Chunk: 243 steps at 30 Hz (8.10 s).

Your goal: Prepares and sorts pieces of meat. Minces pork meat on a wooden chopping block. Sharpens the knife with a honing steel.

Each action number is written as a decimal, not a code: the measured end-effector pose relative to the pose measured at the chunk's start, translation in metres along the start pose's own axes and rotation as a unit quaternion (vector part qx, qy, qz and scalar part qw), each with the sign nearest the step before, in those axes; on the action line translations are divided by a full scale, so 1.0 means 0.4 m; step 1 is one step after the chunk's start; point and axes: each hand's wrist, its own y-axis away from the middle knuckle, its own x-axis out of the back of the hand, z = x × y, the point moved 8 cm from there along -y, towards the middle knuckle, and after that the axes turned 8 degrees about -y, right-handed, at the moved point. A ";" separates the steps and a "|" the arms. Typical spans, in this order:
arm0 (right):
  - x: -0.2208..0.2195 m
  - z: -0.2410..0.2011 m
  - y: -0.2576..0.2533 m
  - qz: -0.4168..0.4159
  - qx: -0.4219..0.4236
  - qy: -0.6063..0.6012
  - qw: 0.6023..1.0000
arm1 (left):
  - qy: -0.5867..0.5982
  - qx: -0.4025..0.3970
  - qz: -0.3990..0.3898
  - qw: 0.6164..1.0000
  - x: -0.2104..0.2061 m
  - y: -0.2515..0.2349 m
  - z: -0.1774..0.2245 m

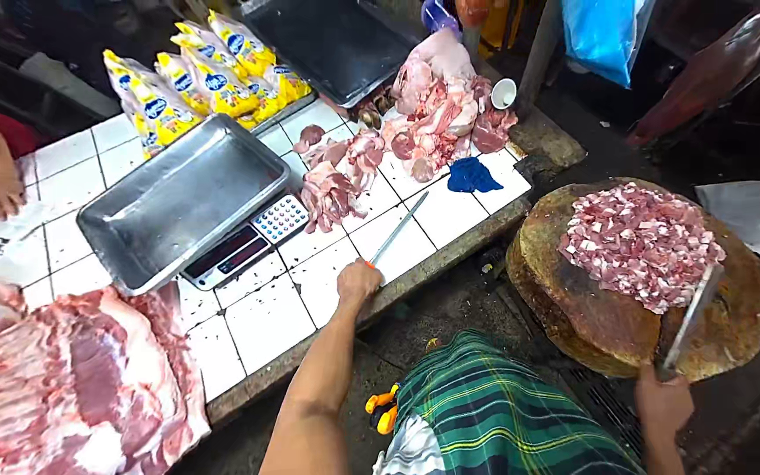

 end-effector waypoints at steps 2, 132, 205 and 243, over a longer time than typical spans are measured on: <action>-0.100 -0.115 0.061 -0.027 0.065 0.006 0.998 | 0.023 -0.004 -0.035 0.999 -0.009 0.049 0.001; 0.092 0.300 0.012 -0.273 -0.143 -0.213 0.927 | 0.047 -0.426 -0.035 0.903 -0.319 0.639 1.149; 0.202 0.096 -0.023 -0.284 0.213 -0.058 0.933 | 0.265 -0.190 -0.321 0.889 -0.373 0.810 1.025; 0.208 0.235 -0.068 -0.322 0.049 0.059 0.944 | 0.276 -0.291 -0.341 0.850 -0.317 0.883 1.205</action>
